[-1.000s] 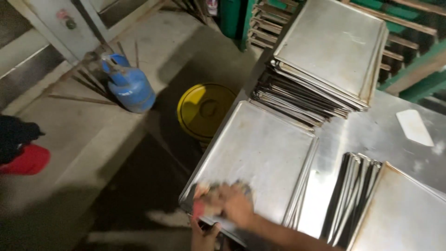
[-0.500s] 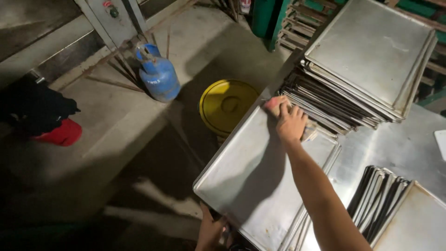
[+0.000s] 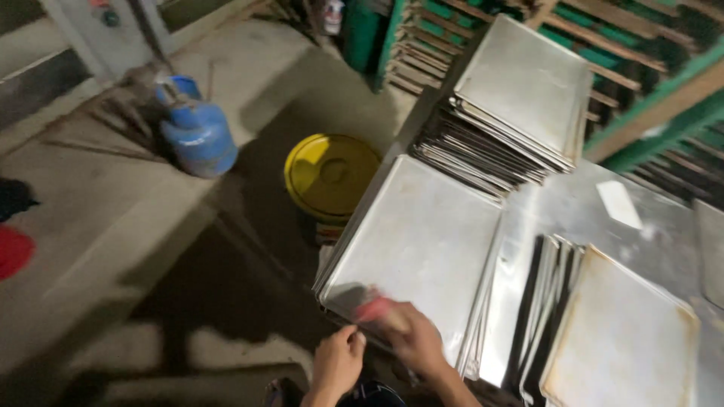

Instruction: The recorder is wiping and stacking metal baking trays using a cloth in a bakery.

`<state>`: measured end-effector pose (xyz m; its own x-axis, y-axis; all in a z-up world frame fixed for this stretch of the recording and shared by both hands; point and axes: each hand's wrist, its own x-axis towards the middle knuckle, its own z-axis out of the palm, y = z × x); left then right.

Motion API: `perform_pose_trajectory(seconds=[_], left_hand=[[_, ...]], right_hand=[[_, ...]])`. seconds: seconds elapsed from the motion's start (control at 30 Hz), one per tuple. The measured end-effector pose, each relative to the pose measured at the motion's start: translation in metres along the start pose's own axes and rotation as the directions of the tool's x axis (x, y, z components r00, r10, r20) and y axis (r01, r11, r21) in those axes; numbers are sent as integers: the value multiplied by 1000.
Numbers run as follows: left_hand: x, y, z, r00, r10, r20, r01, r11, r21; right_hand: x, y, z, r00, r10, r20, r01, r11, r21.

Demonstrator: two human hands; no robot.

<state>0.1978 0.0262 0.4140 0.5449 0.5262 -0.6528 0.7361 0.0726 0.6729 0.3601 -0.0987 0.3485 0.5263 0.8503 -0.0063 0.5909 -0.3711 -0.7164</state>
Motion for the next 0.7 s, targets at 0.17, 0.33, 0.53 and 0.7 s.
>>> perform_pose_trajectory(seconds=[0.17,0.33,0.53,0.7], left_hand=[[50,-33,-4,818,573,48,-560,776,289],[73,-13,24,591,720,364,-753,330,569],[84,-14,51,517,773,368,-784,255,565],[78,12,8,714,639,-287,-652,756,62]], right_hand=[[-56,56,-46,732,610,-302,-431,759,488],[-105,165,-76,599,601,-529,-343,790,508],[-108,146,-67,602,665,-442,-280,694,664],[-106,156,-63,653,610,-449,-296,751,590]])
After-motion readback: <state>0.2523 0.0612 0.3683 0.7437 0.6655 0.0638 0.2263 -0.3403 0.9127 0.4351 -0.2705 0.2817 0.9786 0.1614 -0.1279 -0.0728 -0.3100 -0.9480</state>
